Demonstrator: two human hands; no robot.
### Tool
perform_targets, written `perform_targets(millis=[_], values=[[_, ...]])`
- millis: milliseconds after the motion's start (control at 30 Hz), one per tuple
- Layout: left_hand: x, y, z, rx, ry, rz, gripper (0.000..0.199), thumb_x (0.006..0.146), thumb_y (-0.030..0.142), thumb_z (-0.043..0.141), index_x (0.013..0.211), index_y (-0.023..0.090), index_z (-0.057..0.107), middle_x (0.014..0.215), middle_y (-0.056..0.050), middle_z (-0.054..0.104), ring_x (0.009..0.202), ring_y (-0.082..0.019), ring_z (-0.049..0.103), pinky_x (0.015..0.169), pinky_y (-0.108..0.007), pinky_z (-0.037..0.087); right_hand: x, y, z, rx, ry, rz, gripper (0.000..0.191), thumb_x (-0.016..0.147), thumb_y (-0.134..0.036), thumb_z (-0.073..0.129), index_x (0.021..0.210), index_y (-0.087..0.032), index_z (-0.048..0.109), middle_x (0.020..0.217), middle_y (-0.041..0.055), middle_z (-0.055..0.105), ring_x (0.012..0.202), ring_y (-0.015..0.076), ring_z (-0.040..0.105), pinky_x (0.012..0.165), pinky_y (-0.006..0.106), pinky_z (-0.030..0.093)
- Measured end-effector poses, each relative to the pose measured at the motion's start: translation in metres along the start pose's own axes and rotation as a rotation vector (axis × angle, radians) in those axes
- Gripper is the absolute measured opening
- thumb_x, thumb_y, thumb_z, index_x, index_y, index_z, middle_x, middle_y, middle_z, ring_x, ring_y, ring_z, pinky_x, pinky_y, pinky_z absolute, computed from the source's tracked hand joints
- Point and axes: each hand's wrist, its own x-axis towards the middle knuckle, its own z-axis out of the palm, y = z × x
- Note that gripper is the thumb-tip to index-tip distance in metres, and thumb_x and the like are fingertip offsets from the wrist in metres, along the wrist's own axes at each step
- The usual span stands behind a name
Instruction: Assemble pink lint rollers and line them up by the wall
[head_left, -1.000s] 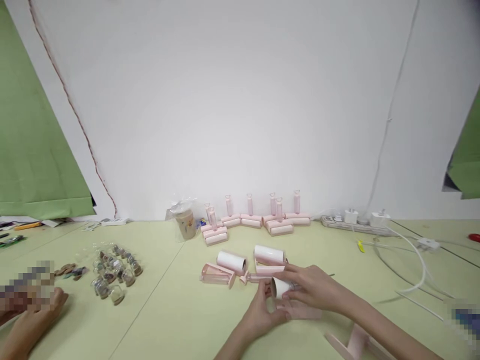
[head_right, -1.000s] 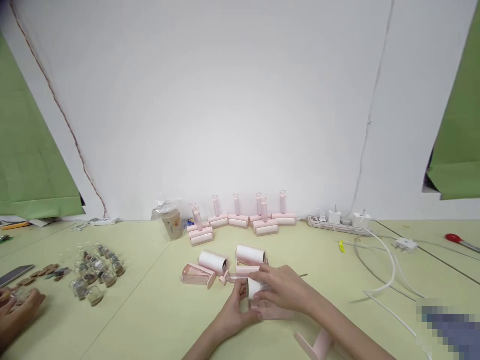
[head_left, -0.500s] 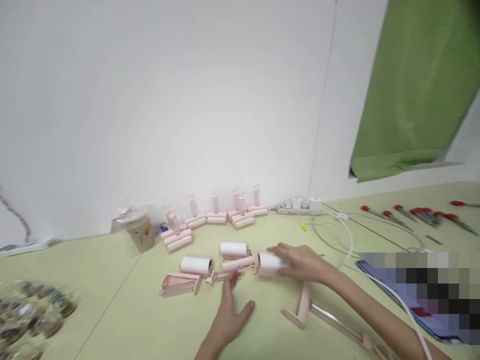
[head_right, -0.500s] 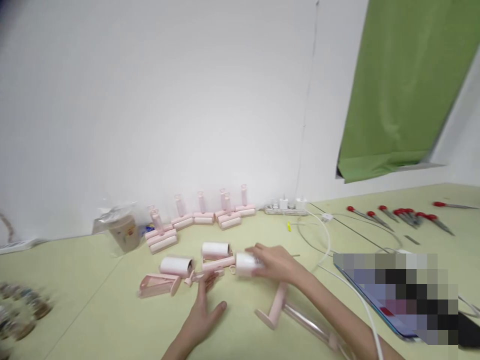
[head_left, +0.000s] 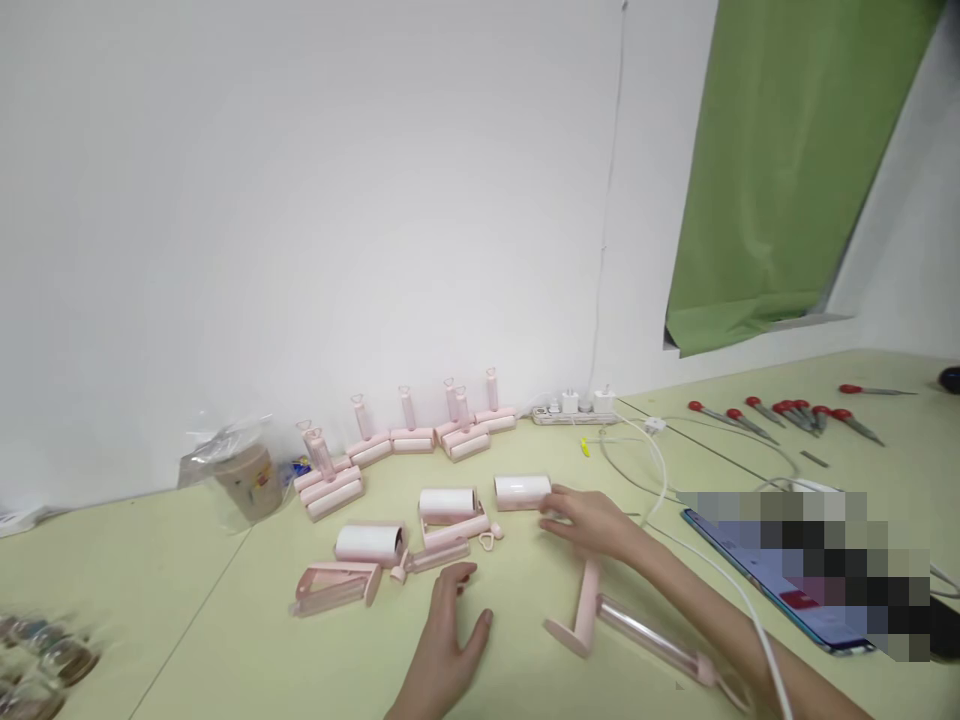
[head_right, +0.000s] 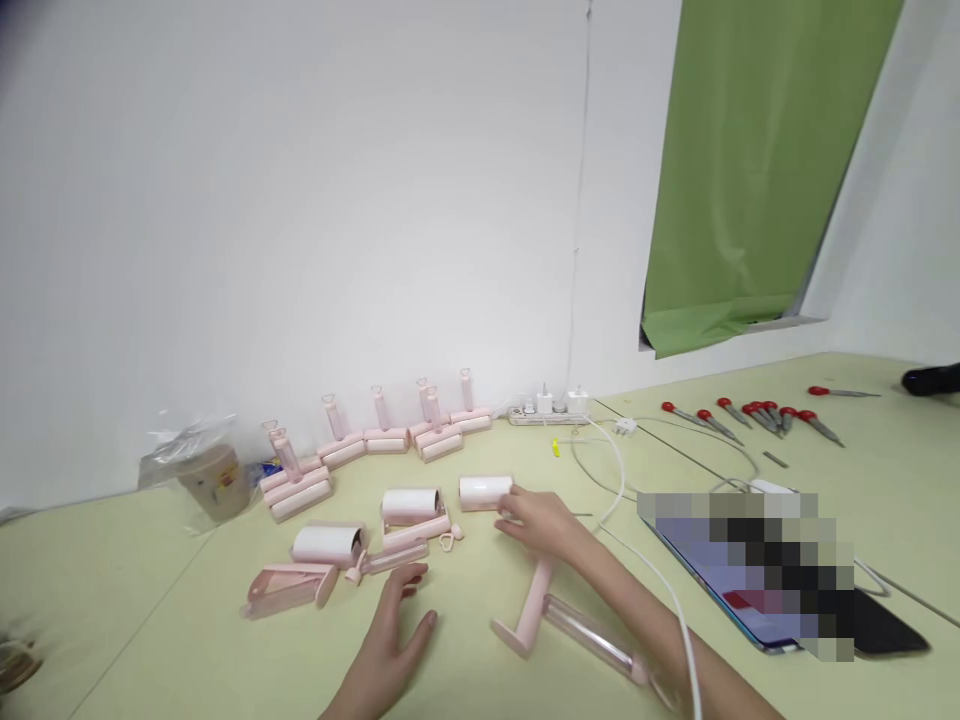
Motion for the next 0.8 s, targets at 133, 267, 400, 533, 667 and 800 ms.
perform_targets(millis=[133,267,400,533,667,800], values=[[-0.002,0.015,0.005,-0.012,-0.031,0.008,0.030,0.084,0.032,0.043,0.112,0.022,0.043,0.114,-0.009,0.048,0.109,-0.023,0.042,0.096,-0.041,0.033,-0.059,0.015,0.005,0.033,-0.039,0.041,0.036,0.069,-0.052,0.060,0.093,-0.024,0.062,0.067,0.0009,0.066,0.058,0.0211,0.060,0.048,0.026,0.035],[-0.005,0.030,0.020,-0.064,-0.093,-0.030,0.026,0.084,0.036,0.041,0.105,0.021,0.047,0.103,-0.007,0.050,0.097,-0.021,0.046,0.089,-0.037,0.036,-0.091,0.018,0.024,0.005,0.014,0.043,0.068,0.052,-0.047,0.073,0.110,-0.020,0.048,0.065,-0.0016,0.065,0.048,0.0220,0.058,0.044,0.024,0.029],[-0.002,0.038,0.031,-0.101,-0.151,-0.089,0.032,0.084,0.045,0.039,0.098,0.020,0.051,0.095,-0.006,0.051,0.091,-0.020,0.048,0.084,-0.035,0.038,-0.092,0.011,0.037,-0.058,0.046,-0.078,0.012,0.070,-0.029,0.059,0.072,-0.022,0.050,0.065,-0.0009,0.064,0.051,0.0206,0.060,0.045,0.024,0.025],[0.003,0.039,0.035,-0.290,-0.258,-0.236,0.055,0.076,0.061,0.041,0.106,0.016,0.047,0.087,-0.005,0.053,0.081,-0.018,0.053,0.073,-0.032,0.042,-0.081,-0.016,0.038,-0.096,0.069,-0.261,0.004,0.073,-0.019,0.051,0.074,-0.022,0.050,0.071,-0.0006,0.065,0.053,0.0183,0.061,0.046,0.026,0.024],[0.004,0.034,0.033,-0.516,-0.326,-0.360,0.065,0.063,0.068,0.052,0.102,0.017,0.043,0.065,0.004,0.049,0.053,-0.013,0.053,0.053,-0.026,0.042,-0.068,-0.052,0.038,-0.092,0.096,-0.420,0.011,0.075,-0.029,0.053,0.085,-0.024,0.051,0.079,-0.0011,0.066,0.059,0.0166,0.061,0.048,0.026,0.026],[-0.005,0.034,0.020,-0.514,-0.223,-0.449,0.064,0.055,0.068,0.060,0.093,0.020,0.044,0.054,0.009,0.046,0.046,-0.010,0.048,0.047,-0.021,0.040,-0.064,-0.072,0.039,-0.090,0.103,-0.506,0.016,0.079,-0.037,0.050,0.075,-0.022,0.051,0.066,-0.0019,0.066,0.051,0.0159,0.060,0.047,0.027,0.026]])
